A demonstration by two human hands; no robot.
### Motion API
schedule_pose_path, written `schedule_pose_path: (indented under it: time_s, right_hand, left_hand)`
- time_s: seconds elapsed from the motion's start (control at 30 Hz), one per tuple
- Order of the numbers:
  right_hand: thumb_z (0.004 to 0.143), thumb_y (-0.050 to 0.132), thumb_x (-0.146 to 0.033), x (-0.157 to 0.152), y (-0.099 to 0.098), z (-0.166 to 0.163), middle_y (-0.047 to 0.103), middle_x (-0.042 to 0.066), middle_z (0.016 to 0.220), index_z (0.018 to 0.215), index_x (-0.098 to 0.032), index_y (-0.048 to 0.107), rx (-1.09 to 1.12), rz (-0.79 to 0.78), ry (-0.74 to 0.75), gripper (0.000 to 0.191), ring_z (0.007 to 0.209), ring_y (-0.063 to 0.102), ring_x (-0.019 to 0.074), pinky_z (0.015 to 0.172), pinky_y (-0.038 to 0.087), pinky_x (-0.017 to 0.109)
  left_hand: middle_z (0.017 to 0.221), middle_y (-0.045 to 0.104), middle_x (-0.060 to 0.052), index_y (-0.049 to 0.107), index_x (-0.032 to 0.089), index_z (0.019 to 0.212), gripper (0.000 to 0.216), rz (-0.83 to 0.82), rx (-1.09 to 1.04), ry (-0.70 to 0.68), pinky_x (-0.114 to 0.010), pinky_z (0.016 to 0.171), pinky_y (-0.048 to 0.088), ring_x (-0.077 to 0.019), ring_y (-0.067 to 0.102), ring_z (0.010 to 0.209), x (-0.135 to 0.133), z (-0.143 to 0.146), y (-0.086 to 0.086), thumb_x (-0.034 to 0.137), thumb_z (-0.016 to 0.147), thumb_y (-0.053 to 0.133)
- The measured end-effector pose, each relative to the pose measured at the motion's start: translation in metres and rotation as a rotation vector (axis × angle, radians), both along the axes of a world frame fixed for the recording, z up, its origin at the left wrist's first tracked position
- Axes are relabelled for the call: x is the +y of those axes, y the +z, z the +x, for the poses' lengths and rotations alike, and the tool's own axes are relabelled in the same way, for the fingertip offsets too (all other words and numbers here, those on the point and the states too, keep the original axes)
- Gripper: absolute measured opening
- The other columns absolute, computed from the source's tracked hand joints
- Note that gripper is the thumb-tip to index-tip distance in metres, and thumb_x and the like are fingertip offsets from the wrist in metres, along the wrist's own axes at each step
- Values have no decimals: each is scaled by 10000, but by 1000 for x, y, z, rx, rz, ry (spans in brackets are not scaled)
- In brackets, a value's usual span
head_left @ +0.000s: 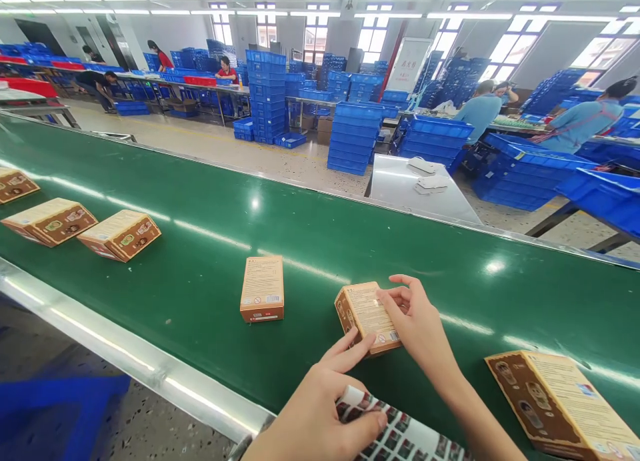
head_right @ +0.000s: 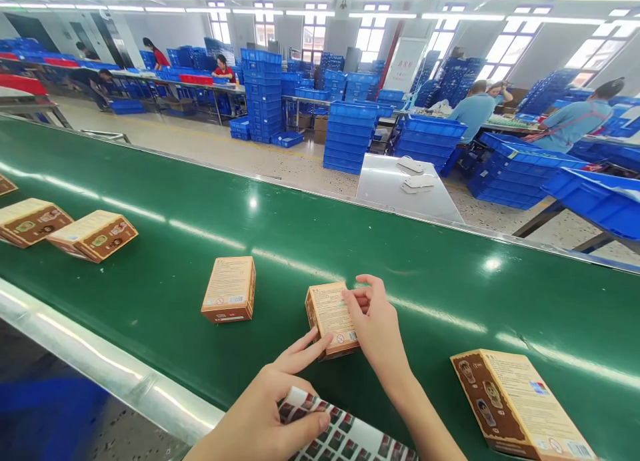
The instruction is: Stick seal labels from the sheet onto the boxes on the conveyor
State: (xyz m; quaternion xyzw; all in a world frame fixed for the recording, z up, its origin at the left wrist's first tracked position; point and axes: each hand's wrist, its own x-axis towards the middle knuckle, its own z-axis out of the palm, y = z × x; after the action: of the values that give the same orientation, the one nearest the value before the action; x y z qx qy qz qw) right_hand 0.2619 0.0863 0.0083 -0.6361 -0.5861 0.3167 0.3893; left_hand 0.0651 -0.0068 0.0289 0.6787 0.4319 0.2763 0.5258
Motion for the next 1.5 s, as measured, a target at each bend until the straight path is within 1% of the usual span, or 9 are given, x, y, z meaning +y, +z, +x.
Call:
schedule_pose_path:
  time_s: [0.1, 0.2, 0.37, 0.67, 0.8, 0.87, 1.0, 1.27, 1.5]
  right_hand:
    - [893, 546, -499, -6, 14, 13, 742, 135, 1048, 1154, -208, 555, -48, 32, -8, 391, 897, 709, 320, 751, 565, 462]
    - [966, 553, -434, -25, 35, 17, 705, 96, 1199, 1100, -262, 656, -186, 224, 155, 242, 1084, 662, 313, 862, 551, 468]
    - [1041, 538, -206, -61, 53, -5, 658, 89, 1301, 1147, -246, 646, -433, 630, 624, 156, 1246, 577, 269, 1004, 509, 437]
    - [1005, 556, -78, -68, 48, -28, 684, 116, 1289, 997, -193, 659, -604, 793, 711, 155, 1282, 556, 295, 1058, 429, 475]
    - [983, 608, -206, -55, 48, -25, 693, 52, 1291, 933, -266, 689, -295, 496, 637, 113, 1236, 611, 265, 1012, 499, 420]
    - [958, 640, -361, -39, 43, -27, 697, 52, 1291, 885, -278, 712, -39, 190, 500, 132, 1200, 642, 285, 990, 524, 433]
    - [830, 754, -533, -4, 25, -38, 685, 88, 1332, 856, -251, 775, 352, -226, 307, 284, 1236, 612, 340, 1061, 461, 467]
    - [678, 844, -607, 8, 5, -54, 757, 126, 1172, 763, -210, 798, 498, -261, 230, 408, 1094, 688, 344, 971, 529, 433]
    - [767, 779, -561, 0, 5, -43, 762, 121, 1140, 736, -209, 748, 381, -173, 189, 355, 1135, 671, 346, 926, 548, 427]
  left_hand:
    - [1043, 773, -87, 633, 187, 656, 307, -120, -5, 182, -366, 917, 519, -295, 677, 1053, -9, -10, 0, 385, 890, 643]
    - [585, 467, 33, 475, 198, 618, 406, -204, 25, 335, -252, 553, 357, -144, 460, 592, -15, -24, 4, 455, 917, 573]
    - [598, 280, 69, 341, 221, 614, 444, -161, -15, 361, -260, 519, 203, -118, 247, 571, -16, -36, 8, 448, 939, 539]
    - [605, 337, 62, 407, 208, 635, 431, -150, -46, 417, -254, 530, 226, -121, 282, 583, -20, -40, -1, 463, 951, 551]
    - [646, 560, 12, 538, 192, 674, 400, -191, -60, 464, -252, 562, 321, -145, 452, 608, -18, -57, -2, 498, 927, 594]
    - [988, 755, -83, 609, 184, 694, 360, -162, -66, 413, -275, 669, 424, -198, 613, 775, -16, -66, -1, 470, 911, 635]
    - [1584, 490, -93, 602, 166, 619, 379, -135, 21, 264, -311, 764, 475, -252, 707, 951, -9, -73, 0, 397, 913, 657]
    - [1608, 433, -68, 550, 158, 598, 381, -146, 86, 158, -287, 667, 453, -237, 739, 930, -2, -56, 5, 323, 932, 630]
    - [1594, 447, -110, 520, 181, 598, 368, -144, 46, 126, -318, 761, 489, -308, 712, 1112, -1, -44, 2, 314, 926, 620]
